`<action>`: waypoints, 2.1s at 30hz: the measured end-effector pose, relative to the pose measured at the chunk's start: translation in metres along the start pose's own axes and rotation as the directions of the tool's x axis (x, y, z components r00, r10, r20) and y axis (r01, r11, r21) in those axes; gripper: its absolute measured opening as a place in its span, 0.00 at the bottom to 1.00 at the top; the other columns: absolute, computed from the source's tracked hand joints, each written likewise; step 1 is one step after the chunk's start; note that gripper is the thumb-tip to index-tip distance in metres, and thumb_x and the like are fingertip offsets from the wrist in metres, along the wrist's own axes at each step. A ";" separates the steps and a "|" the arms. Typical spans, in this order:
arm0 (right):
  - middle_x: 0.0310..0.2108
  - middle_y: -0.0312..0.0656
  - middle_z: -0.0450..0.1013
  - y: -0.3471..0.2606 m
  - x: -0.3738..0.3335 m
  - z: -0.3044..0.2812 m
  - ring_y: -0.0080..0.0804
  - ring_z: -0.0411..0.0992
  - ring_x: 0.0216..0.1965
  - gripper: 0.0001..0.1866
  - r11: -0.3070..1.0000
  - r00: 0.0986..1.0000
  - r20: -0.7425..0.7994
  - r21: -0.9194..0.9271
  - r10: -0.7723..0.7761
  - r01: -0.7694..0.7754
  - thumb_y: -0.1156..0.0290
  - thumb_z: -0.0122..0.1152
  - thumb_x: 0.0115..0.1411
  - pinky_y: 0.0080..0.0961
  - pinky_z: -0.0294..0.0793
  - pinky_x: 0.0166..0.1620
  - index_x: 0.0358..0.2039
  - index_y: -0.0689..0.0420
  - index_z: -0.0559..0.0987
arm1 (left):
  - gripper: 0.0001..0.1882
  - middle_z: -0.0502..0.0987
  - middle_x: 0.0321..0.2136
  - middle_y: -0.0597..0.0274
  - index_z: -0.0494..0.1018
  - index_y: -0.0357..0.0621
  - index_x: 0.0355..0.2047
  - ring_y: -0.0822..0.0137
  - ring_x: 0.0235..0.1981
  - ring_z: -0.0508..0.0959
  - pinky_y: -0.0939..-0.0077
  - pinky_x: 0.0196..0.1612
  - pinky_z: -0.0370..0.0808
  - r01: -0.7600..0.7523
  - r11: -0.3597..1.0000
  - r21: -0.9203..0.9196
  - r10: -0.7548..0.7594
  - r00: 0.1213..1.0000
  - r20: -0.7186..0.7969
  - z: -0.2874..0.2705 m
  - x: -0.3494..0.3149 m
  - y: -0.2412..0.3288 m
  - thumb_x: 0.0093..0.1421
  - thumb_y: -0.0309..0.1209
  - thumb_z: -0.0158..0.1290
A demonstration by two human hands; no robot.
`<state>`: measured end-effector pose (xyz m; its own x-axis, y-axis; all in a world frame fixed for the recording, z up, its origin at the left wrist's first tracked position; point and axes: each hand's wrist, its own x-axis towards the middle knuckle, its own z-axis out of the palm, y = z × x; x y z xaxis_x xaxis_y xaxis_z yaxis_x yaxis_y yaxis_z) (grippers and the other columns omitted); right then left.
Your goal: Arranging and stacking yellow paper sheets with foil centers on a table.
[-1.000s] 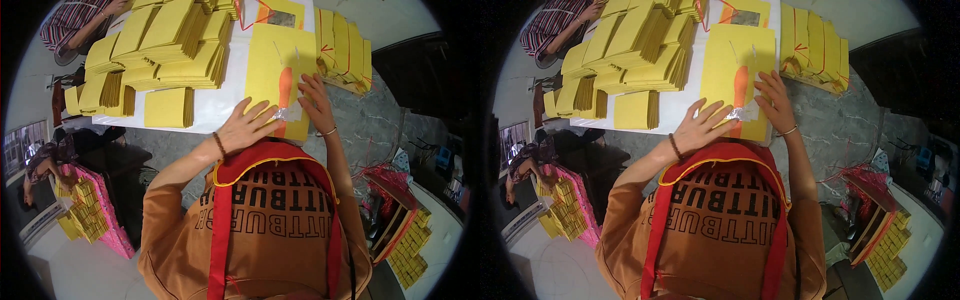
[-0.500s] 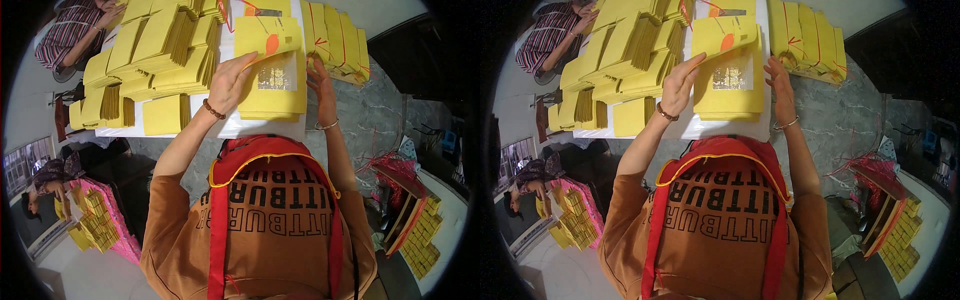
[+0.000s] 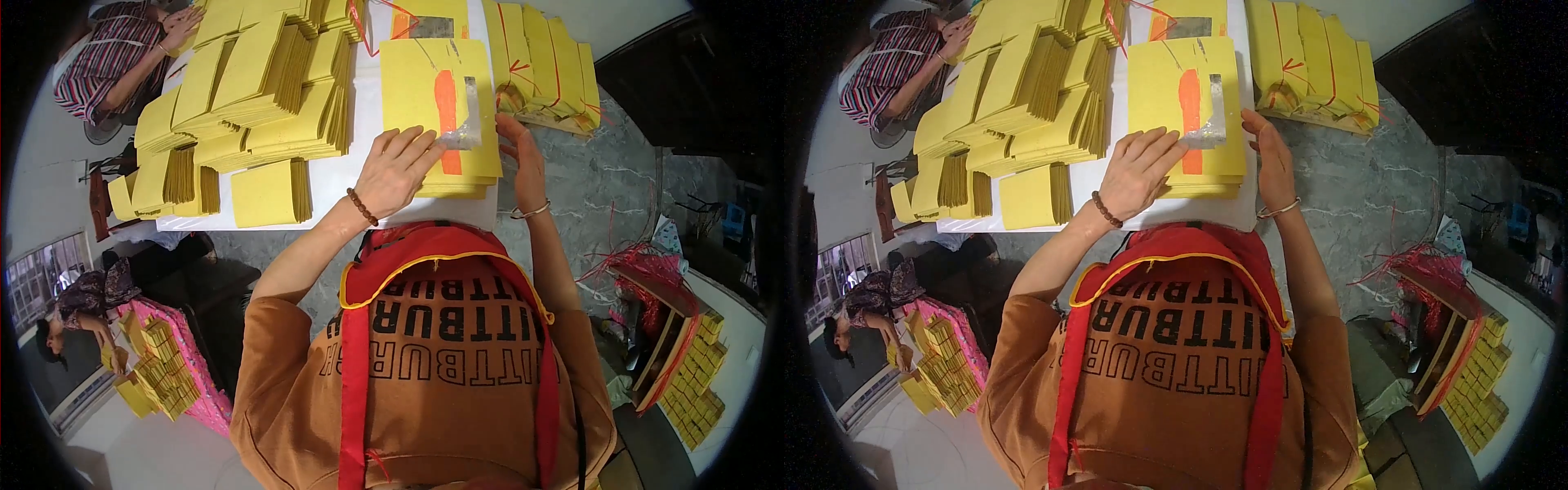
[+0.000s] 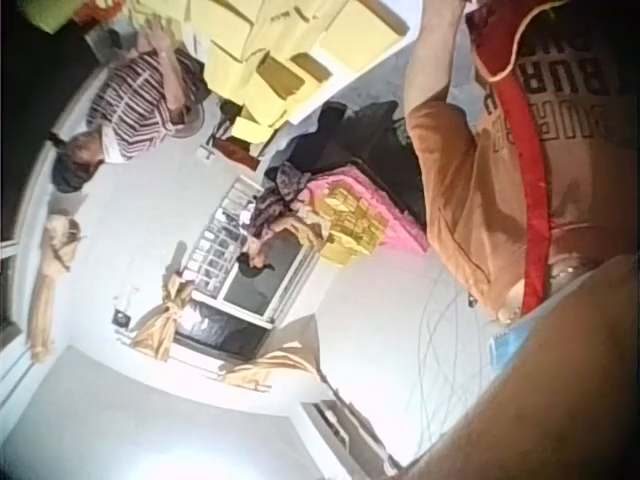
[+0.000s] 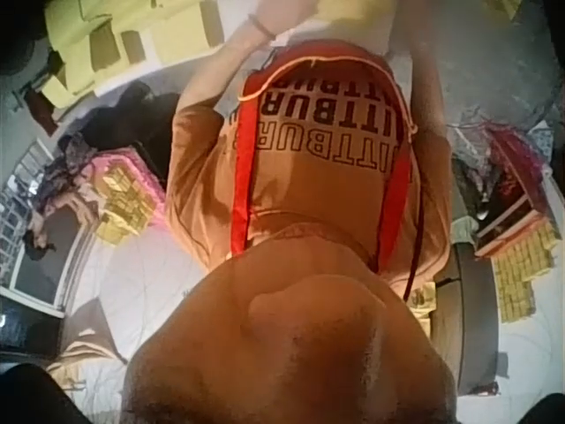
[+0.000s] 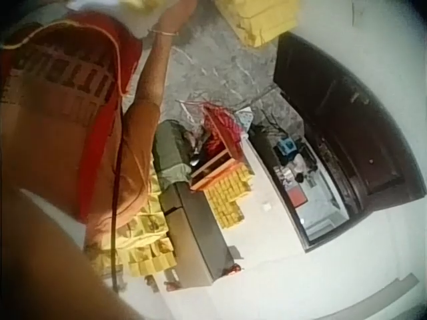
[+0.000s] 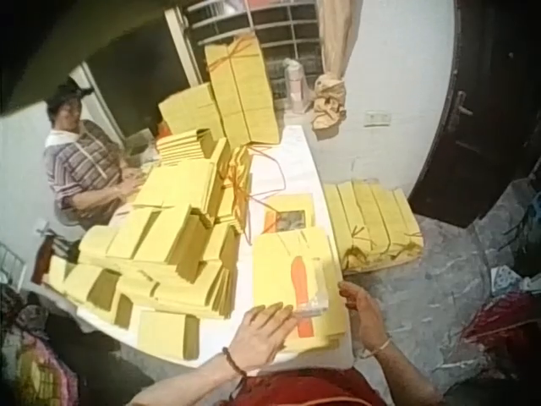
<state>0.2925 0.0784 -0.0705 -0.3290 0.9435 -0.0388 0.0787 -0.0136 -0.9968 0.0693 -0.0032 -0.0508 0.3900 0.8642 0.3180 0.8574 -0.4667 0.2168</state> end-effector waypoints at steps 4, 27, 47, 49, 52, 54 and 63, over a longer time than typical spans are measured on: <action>0.52 0.41 0.67 -0.005 -0.001 0.002 0.32 0.63 0.54 0.29 1.000 1.000 -0.006 -0.001 0.025 -0.025 0.50 0.30 0.66 0.31 0.61 0.53 0.55 0.58 0.67 | 0.33 0.67 0.52 0.58 0.66 0.46 0.52 0.59 0.54 0.64 0.62 0.54 0.60 -0.016 1.000 0.013 0.016 0.999 0.031 0.001 -0.001 -0.002 0.42 0.28 0.58; 0.49 0.44 0.67 0.006 0.001 0.004 0.32 0.64 0.52 0.19 0.996 0.995 -0.027 0.006 -0.092 0.092 0.64 0.40 0.67 0.25 0.58 0.56 0.46 0.65 0.72 | 0.30 0.64 0.55 0.58 0.64 0.46 0.54 0.58 0.55 0.62 0.61 0.56 0.58 -0.033 0.999 0.028 0.030 0.995 0.098 -0.003 -0.003 -0.003 0.50 0.35 0.56; 0.53 0.46 0.64 -0.042 -0.017 0.050 0.42 0.61 0.56 0.15 0.863 0.879 0.278 -0.225 -0.387 0.451 0.71 0.53 0.57 0.32 0.58 0.58 0.45 0.60 0.74 | 0.15 0.72 0.20 0.59 0.73 0.35 0.35 0.62 0.27 0.71 0.68 0.34 0.67 0.231 0.823 -0.518 -0.389 0.895 -0.219 -0.005 0.033 -0.009 0.58 0.37 0.51; 0.53 0.46 0.64 -0.037 -0.019 0.062 0.43 0.61 0.56 0.15 0.820 0.841 0.306 -0.238 -0.446 0.521 0.71 0.55 0.56 0.33 0.58 0.58 0.44 0.59 0.75 | 0.15 0.68 0.16 0.68 0.73 0.36 0.32 0.76 0.19 0.66 0.78 0.23 0.64 0.484 0.174 -0.858 -0.661 0.703 0.262 -0.018 0.043 -0.010 0.59 0.38 0.52; 0.51 0.46 0.65 -0.031 -0.022 0.067 0.45 0.60 0.57 0.14 0.804 0.806 0.353 -0.200 -0.475 0.560 0.71 0.57 0.55 0.35 0.60 0.57 0.43 0.59 0.75 | 0.12 0.66 0.15 0.73 0.72 0.37 0.27 0.84 0.17 0.61 0.85 0.18 0.57 0.441 0.157 -0.884 -0.662 0.711 0.237 -0.002 0.040 -0.018 0.58 0.36 0.53; 0.48 0.45 0.68 -0.035 -0.026 0.069 0.42 0.62 0.55 0.12 0.922 0.877 0.322 -0.027 -0.357 0.385 0.73 0.56 0.55 0.34 0.64 0.53 0.41 0.59 0.76 | 0.10 0.67 0.16 0.73 0.72 0.37 0.28 0.83 0.17 0.62 0.85 0.18 0.58 0.392 0.120 -0.912 -0.683 0.699 0.211 0.005 0.039 -0.022 0.57 0.33 0.54; 0.42 0.38 0.72 -0.001 -0.007 0.009 0.22 0.68 0.37 0.12 0.990 0.989 -0.049 -0.004 -0.138 0.138 0.76 0.51 0.59 0.17 0.67 0.40 0.43 0.58 0.75 | 0.13 0.71 0.23 0.68 0.70 0.33 0.38 0.79 0.23 0.65 0.83 0.25 0.64 0.384 0.184 -0.905 -0.693 0.704 0.158 0.009 0.043 -0.019 0.61 0.34 0.49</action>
<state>0.2865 0.0688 -0.0696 -0.2904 0.9514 0.1023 0.0363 0.1178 -0.9924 0.0728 0.0442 -0.0492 -0.2666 0.9611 -0.0718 0.0040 0.0756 0.9971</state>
